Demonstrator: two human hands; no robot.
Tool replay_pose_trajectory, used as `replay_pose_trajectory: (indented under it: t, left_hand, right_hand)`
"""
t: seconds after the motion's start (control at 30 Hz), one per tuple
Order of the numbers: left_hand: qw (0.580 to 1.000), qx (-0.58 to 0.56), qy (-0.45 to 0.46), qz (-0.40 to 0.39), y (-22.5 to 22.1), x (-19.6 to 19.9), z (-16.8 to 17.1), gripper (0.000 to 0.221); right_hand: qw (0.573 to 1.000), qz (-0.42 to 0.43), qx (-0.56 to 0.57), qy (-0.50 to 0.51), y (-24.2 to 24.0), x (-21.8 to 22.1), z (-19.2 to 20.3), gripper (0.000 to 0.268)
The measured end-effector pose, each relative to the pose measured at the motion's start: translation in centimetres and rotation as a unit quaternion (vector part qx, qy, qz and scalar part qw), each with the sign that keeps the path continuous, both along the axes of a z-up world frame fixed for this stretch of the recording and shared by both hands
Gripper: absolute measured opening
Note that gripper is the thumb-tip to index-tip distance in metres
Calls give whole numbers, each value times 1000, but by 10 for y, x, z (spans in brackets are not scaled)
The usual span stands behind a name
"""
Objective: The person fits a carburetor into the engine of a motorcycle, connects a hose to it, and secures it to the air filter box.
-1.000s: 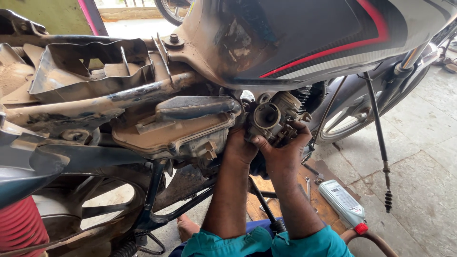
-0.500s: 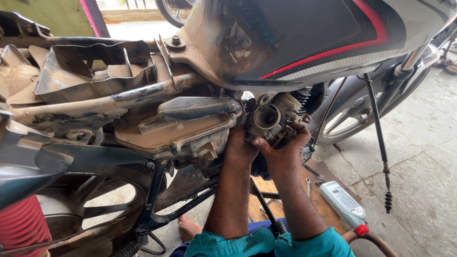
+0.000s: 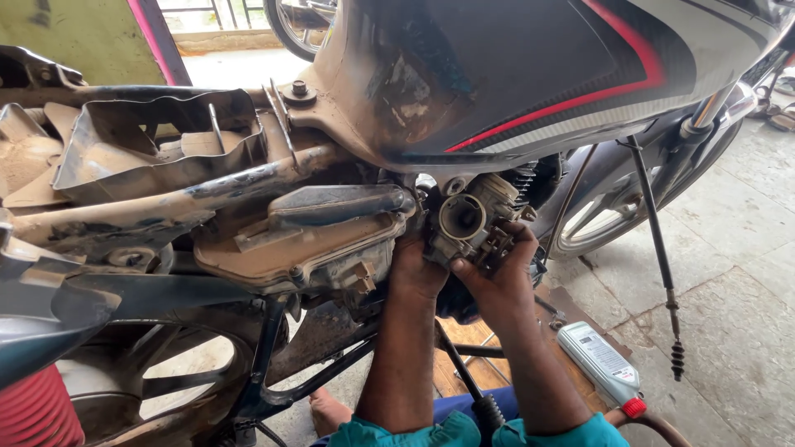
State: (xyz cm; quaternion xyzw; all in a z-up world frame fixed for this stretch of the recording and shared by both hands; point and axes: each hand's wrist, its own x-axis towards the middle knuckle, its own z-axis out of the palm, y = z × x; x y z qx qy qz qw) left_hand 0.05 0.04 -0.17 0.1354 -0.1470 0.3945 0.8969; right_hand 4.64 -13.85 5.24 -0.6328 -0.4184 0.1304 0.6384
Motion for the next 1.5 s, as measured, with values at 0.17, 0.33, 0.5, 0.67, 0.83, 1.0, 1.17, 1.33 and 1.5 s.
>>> replay_pose_trajectory:
  t: [0.17, 0.33, 0.5, 0.67, 0.83, 1.0, 1.17, 1.33, 1.5]
  left_hand:
    - [1000, 11, -6, 10, -5, -5, 11, 48]
    - [1000, 12, -3, 17, -11, -10, 17, 47]
    - [999, -4, 21, 25, -9, -8, 14, 50]
    - [998, 64, -29, 0, -17, -18, 28, 48]
    - [999, 45, 19, 22, -16, -16, 25, 46]
    - [999, 31, 24, 28, -14, -15, 19, 44]
    - [994, 80, 47, 59, -11, -12, 11, 38]
    - [998, 48, 26, -11, -6, -12, 8, 42]
    - [996, 72, 30, 43, -8, -4, 4, 39]
  right_hand:
    - [1000, 6, 6, -1, -2, -8, 17, 80]
    - [997, 30, 51, 54, -1, -6, 7, 77]
    - [988, 37, 131, 77, 4, -13, 2, 75]
    - [996, 33, 55, 64, -4, -8, 22, 77]
    - [994, 28, 65, 80, 0, -10, 12, 77]
    - [989, 25, 118, 84, -1, -22, 19, 77]
    - [987, 51, 98, 119, -5, -23, 28, 70]
    - [991, 37, 60, 110, -7, -21, 35, 70]
    - [988, 36, 39, 142, -10, -20, 31, 68]
